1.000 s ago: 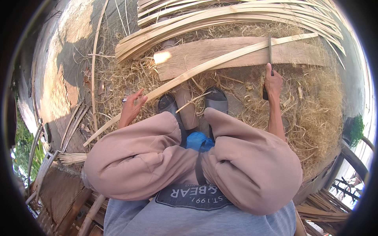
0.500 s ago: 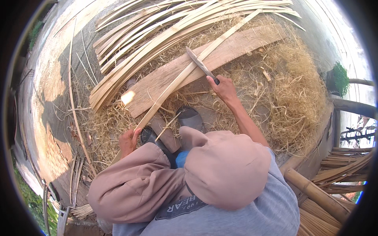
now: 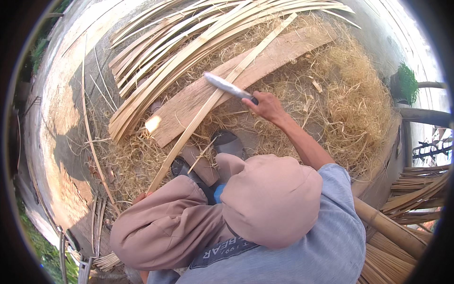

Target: The person sits on the ground and uses a knife to split long bamboo strips into thinner pieces. They repeatedly position the strips on a wooden board and shave them with the blade, accumulating a pile of finished strips.

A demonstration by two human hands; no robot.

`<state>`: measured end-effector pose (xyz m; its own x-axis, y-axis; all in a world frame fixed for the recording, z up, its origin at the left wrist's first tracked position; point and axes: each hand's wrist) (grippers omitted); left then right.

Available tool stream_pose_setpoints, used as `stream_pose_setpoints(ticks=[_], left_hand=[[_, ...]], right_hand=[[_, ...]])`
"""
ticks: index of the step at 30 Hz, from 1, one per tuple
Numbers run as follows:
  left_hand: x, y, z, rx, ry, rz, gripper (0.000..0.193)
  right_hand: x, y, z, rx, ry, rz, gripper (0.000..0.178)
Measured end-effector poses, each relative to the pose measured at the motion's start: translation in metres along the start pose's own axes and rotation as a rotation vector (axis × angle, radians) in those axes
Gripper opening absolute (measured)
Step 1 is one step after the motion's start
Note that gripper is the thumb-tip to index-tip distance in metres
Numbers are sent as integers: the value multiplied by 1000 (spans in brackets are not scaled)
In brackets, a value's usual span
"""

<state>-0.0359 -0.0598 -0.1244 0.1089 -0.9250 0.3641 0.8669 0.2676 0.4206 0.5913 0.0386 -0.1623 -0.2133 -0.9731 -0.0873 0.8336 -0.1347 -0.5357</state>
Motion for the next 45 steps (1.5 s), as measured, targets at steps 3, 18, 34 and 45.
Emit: stream_pose_setpoints(ticks=[3,18,34,45], left_hand=[[40,-64,42,-21,21,34,33],[-58,201,-60,158,163,-400,47],[-57,140,-25,144,124,-388,32],[-41,87,23,0,48,-398,34]], right_hand=[[-48,47,32,-262,437,-645,66],[33,-80,-27,-221,-37,-248,64],[10,5,10,-74,107,-295,62],[-19,49,35,-69,265,-473,69]])
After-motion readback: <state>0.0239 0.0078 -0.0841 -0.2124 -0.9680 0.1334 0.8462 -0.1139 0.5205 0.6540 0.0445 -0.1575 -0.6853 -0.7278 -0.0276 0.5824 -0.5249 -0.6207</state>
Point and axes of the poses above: each hand's wrist, its own x-axis away from the middle knuckle, its own z-axis out of the back of the hand, y = z × x, and after that the axes turned 14 degrees about y, right-handed
